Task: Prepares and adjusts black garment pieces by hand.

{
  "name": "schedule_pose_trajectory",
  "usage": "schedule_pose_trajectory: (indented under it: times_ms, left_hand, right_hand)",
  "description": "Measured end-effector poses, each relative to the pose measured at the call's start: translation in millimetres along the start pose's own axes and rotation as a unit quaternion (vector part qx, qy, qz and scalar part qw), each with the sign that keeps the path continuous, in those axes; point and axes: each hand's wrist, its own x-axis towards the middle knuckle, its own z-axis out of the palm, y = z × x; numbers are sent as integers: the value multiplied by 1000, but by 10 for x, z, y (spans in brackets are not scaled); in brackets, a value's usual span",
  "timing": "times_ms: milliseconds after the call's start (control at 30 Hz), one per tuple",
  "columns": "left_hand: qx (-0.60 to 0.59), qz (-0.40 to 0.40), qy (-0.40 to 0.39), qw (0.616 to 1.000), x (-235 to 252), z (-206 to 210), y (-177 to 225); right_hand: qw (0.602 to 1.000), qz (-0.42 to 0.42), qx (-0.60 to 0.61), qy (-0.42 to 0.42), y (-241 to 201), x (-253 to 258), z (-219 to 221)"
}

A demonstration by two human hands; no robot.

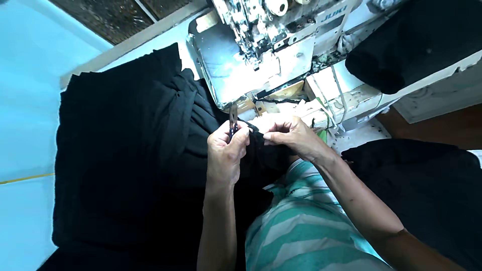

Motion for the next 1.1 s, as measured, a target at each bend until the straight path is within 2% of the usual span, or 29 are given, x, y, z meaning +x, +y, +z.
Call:
schedule_pose_trajectory:
  times_ms: [67,200,300,400,500,733,1100]
  left_hand:
    - [52,14,5,999,-42,29,5]
    - [153,54,-26,986,-161,73,17]
    - [151,99,-62,982,-227,-14,-18]
    - [139,101,-6,985,-281,-48,-89]
    - [194,77,57,976,-347,-5,-169]
    - [256,53,65,963,-614,46,-228]
    - [391,110,74,911,-972,60,-379]
  right_hand:
    - [999,10,19,-25,99,-49,-50]
    - [999,30,24,-22,-45,-106,74]
    - [994,43,97,2,3,-158,116]
    - [981,55,179,42,7,-205,183]
    - [971,62,220,64,13,-249,279]
    - [981,94,155,74,107,-417,339]
    - [985,137,103,22,250,-654,417]
